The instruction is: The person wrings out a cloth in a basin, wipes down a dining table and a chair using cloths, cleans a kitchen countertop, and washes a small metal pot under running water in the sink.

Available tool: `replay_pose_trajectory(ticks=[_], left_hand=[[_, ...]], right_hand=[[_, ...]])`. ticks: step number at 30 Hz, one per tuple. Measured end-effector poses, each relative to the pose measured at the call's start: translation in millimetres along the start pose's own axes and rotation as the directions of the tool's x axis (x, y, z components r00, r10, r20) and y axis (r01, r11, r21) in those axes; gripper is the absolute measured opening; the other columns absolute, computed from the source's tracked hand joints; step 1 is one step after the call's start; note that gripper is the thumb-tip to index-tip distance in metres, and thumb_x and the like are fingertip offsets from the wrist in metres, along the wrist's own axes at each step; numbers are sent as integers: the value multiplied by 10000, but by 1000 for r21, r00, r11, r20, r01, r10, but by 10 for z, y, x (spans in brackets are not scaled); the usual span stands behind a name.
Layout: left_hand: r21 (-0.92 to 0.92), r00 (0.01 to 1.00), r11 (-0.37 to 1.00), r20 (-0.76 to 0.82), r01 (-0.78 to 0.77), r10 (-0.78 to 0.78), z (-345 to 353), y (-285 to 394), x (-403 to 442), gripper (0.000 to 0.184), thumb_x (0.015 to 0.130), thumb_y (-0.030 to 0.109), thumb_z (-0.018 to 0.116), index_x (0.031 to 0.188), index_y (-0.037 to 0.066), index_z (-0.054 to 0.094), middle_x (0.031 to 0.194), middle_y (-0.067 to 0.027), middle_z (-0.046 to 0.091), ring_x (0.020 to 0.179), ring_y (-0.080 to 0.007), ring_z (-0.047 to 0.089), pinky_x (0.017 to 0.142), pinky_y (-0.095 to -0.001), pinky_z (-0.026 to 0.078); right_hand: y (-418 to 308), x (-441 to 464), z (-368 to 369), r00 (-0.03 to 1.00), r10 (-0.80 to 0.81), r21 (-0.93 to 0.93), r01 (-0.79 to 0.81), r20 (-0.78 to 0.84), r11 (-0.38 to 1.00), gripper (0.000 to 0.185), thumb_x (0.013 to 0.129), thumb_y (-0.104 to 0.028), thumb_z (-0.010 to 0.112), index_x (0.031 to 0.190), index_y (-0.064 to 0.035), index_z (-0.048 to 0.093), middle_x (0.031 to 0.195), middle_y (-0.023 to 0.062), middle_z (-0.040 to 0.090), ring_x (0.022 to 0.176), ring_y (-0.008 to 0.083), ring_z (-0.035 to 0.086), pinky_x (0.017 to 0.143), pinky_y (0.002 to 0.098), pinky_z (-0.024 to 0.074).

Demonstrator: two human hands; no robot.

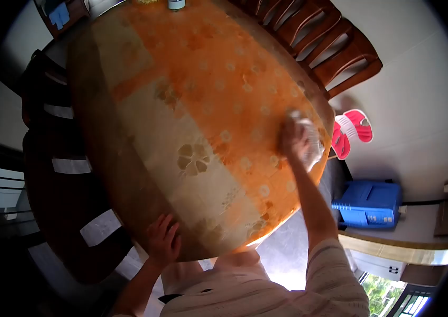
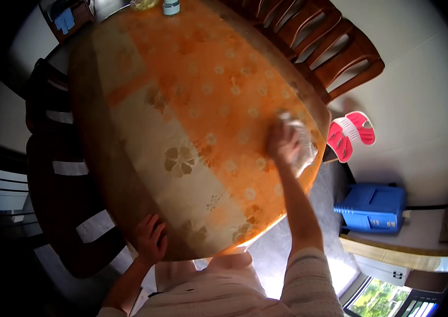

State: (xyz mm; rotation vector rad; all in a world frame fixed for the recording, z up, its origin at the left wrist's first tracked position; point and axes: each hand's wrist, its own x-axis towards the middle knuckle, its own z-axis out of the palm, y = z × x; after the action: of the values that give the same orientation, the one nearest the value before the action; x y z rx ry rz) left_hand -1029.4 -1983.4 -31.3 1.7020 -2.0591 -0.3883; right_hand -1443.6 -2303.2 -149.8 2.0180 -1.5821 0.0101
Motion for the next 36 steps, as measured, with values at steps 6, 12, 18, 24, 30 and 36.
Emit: replay_pose_trajectory(ticks=[6,12,18,24,30,36], left_hand=[[228,998,973,31,44,-52,53,66,41,403,792,213,536,1170,74,542,1317,-130,436,1227,-319,384,1008,-489,267],[278,994,958,57,74,-94,100,100,32,434,796,250,526,1211,123,525,1351,-92,416,1251,-285,361,1022,-465,244],[303,987,948,92,100,-134,109,72,19,482,744,270,564,1215,174,526,1371,-67,394,1268,-271,336,1018,-461,244],[299,985,947,89,116,-148,94,91,25,506,713,252,587,1212,190,532,1376,-51,392,1262,-251,344,1015,-447,261],[287,989,950,43,122,-141,110,93,20,506,711,243,610,1209,188,541,1354,-34,425,1249,-244,365,1020,-431,266],[231,988,961,9,151,-157,34,89,4,459,732,245,595,1187,196,559,1350,-44,432,1249,-248,367,1031,-431,256]], right_hand=[[-1401,-279,-2225,694,-720,786,436,18,439,501,873,-288,490,1324,-100,376,1355,118,387,1303,267,298,1012,470,301],[356,997,35,944,-298,526,182,144,831,521,927,-268,398,1390,-65,273,1420,135,306,1313,289,282,1048,465,236],[-681,2821,740,984,-176,167,168,31,971,504,911,-311,352,1335,-40,338,1338,134,388,1232,282,372,967,461,336],[-2016,2218,-1094,763,-635,830,429,-123,355,457,876,-197,436,1324,-132,369,1402,83,358,1344,273,241,1072,493,175],[-988,1013,-1356,492,-844,750,636,-214,181,470,888,-174,447,1349,-143,363,1433,68,320,1361,250,211,1083,479,182],[-1091,2023,-954,856,-513,773,363,-58,520,458,910,-219,414,1352,-109,370,1430,92,329,1357,277,221,1095,474,153]])
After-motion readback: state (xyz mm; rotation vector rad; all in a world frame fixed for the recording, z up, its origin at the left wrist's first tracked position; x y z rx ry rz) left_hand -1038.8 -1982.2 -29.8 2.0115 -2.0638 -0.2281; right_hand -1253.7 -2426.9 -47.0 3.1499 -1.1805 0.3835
